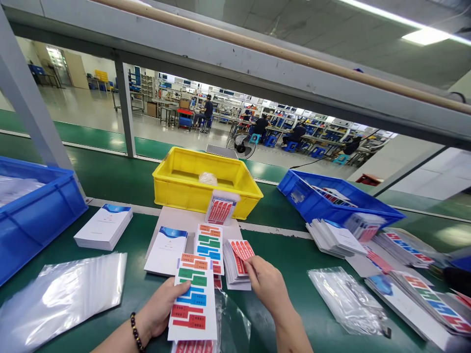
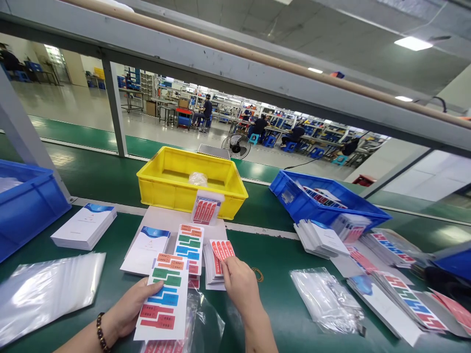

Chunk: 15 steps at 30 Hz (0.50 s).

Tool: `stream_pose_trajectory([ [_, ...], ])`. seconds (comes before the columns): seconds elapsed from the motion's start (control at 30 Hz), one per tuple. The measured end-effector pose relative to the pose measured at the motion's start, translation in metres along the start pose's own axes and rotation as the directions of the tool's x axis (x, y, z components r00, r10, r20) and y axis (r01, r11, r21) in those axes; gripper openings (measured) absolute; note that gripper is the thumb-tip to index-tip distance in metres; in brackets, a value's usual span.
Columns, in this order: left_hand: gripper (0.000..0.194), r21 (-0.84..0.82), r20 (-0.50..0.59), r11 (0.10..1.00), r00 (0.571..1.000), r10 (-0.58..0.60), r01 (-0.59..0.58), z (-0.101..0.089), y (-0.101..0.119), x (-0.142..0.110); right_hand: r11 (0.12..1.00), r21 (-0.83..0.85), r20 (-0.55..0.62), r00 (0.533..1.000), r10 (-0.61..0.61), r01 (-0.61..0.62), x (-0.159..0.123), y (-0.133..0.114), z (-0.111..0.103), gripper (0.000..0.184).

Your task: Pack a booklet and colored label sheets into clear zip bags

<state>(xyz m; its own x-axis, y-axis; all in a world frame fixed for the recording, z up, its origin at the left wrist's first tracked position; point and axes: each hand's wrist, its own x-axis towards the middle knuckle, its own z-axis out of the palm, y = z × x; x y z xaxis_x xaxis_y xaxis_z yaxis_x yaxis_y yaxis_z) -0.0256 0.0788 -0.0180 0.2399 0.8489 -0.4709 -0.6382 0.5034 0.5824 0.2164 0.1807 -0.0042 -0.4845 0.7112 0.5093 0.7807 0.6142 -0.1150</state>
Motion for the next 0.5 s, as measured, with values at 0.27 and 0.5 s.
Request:
stream_pose_trajectory([
  [0.27,0.044,0.028,-0.045,0.999,0.999,-0.027,0.029,0.012,0.009,-0.009,0.997,-0.029,0.075,0.995,-0.065,0.068,0.004,-0.013,0.003,0.029],
  [0.5,0.045,0.014,-0.052,0.999,0.998,-0.036,0.037,0.013,0.009,-0.008,0.956,0.264,0.346,0.938,0.029,-0.126,0.005,-0.013,-0.022,0.015],
])
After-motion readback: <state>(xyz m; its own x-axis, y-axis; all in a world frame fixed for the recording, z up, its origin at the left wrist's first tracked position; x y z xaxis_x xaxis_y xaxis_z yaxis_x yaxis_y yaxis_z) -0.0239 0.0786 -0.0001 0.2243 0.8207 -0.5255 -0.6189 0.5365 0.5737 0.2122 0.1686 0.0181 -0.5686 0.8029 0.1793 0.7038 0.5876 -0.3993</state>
